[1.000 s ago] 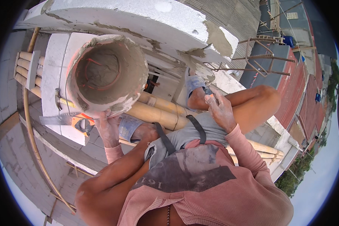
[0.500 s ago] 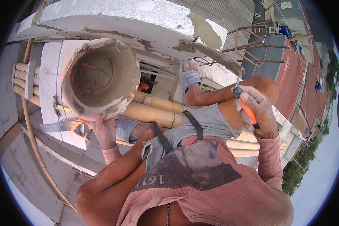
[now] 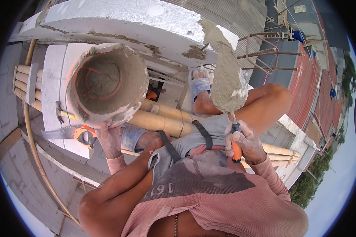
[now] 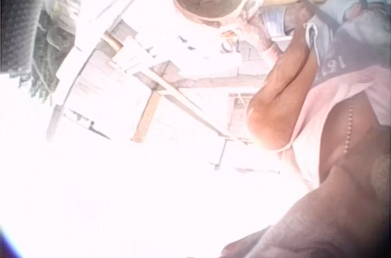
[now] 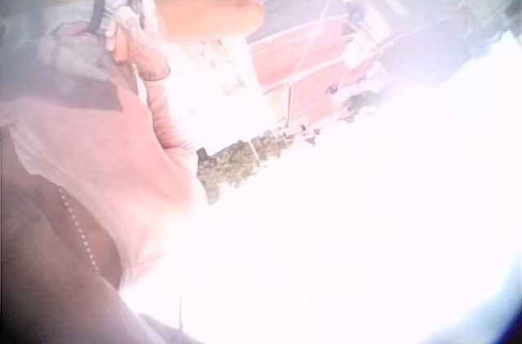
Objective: The person applies mortar onto a brick using a trowel and places the brick onto a wall structure under construction, then continues to apply mortar to the joints of the wall.
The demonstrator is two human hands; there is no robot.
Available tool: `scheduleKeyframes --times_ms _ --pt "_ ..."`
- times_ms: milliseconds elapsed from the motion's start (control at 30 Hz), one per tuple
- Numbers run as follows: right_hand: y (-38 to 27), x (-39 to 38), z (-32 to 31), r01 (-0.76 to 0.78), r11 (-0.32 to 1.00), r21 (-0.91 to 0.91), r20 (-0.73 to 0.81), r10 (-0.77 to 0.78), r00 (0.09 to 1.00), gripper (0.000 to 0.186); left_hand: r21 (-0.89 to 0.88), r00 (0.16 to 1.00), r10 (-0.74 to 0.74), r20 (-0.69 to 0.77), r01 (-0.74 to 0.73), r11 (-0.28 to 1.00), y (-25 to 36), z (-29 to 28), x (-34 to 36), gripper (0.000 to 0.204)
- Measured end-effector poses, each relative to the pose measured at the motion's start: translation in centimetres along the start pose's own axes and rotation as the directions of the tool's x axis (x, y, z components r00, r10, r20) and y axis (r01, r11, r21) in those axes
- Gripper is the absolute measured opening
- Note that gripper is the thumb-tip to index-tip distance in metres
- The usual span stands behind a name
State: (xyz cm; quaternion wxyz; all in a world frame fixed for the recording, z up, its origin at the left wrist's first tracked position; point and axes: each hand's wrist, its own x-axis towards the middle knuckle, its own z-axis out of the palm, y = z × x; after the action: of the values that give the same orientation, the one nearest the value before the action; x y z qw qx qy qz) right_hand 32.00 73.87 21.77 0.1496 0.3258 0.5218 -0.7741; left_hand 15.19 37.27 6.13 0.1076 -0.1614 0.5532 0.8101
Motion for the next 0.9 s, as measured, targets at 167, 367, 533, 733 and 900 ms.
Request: scheduleKeyframes --times_ms 167,367,533,733,900 --pt "1.7 3.0 3.0 -0.074 0.985 0.153 0.078 0.063 0.995 0.032 -0.025 0.999 -0.026 0.024 0.027 0.999 0.1 -0.4 0.2 0.050" --pt "0.8 3.8 3.5 -0.107 0.983 0.151 0.037 0.103 0.994 0.031 -0.015 1.000 -0.025 0.012 0.025 1.000 0.4 0.3 0.1 0.054" --pt "-0.1 5.2 5.2 -0.132 0.982 0.133 0.023 0.130 0.991 0.036 -0.015 1.000 -0.016 0.011 0.016 1.000 0.6 0.3 -0.2 0.060" --pt "-1.5 9.8 7.9 -0.009 0.974 0.226 -0.010 0.012 1.000 0.038 -0.028 0.998 0.001 0.062 0.001 1.000 0.5 0.5 -0.2 0.061" --pt "-4.6 12.4 10.3 0.126 0.947 0.295 -0.010 -0.128 0.992 0.039 -0.066 0.999 -0.044 0.020 0.045 0.997 0.2 -0.2 0.0 0.049"
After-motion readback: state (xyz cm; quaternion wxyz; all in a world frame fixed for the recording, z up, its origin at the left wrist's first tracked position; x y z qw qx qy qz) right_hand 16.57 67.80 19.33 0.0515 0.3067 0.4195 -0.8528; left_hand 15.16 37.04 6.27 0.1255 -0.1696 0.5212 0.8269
